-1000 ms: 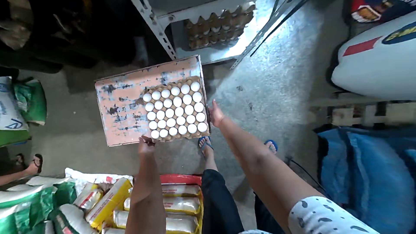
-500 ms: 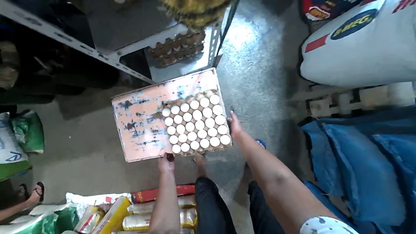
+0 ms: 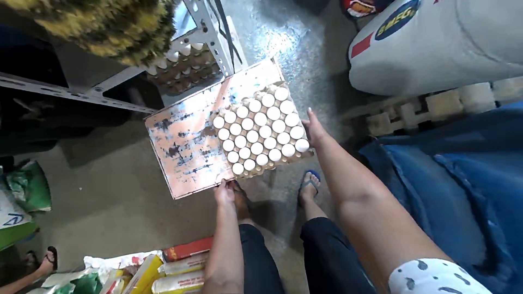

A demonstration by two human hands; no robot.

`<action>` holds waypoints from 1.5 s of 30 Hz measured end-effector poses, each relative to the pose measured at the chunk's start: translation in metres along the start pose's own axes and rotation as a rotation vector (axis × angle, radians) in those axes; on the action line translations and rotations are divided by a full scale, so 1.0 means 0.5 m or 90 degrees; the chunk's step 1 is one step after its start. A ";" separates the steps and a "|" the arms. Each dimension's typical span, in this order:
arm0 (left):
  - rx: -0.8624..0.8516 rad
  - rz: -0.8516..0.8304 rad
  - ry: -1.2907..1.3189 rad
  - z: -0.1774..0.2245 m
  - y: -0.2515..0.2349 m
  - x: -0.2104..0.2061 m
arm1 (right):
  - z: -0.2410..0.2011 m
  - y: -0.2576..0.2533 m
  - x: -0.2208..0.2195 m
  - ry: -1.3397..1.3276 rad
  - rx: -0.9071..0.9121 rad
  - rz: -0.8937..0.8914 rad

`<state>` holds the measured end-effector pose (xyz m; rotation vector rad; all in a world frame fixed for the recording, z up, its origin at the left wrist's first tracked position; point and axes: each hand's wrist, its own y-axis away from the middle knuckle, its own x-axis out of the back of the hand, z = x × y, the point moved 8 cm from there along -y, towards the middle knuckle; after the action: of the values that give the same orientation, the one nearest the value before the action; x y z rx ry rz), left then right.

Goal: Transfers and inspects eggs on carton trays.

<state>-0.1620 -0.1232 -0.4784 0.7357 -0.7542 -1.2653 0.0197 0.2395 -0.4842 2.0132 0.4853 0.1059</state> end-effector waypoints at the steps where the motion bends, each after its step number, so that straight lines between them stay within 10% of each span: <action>1: -0.005 0.003 -0.004 0.000 0.002 -0.002 | 0.001 -0.003 0.001 -0.003 -0.002 -0.003; 6: 0.020 0.088 -0.216 0.051 0.051 0.003 | -0.029 0.013 0.030 0.071 0.076 0.040; 9: -0.158 0.119 -0.346 0.159 0.099 -0.011 | -0.089 0.052 0.057 0.230 0.256 0.170; 17: -0.620 -0.270 -0.739 0.196 0.224 -0.286 | -0.152 0.176 -0.025 0.649 0.653 0.174; 25: -0.793 -0.427 -1.113 0.067 0.251 -0.507 | -0.156 0.132 -0.121 0.832 0.694 0.057; 45: -0.867 -0.325 -1.057 0.160 0.214 -0.625 | -0.251 0.066 -0.200 0.765 0.700 0.131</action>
<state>-0.2132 0.1955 -0.3724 -1.5441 -0.6621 -2.3039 -0.0973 0.2927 -0.3824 2.8877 1.2580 1.5096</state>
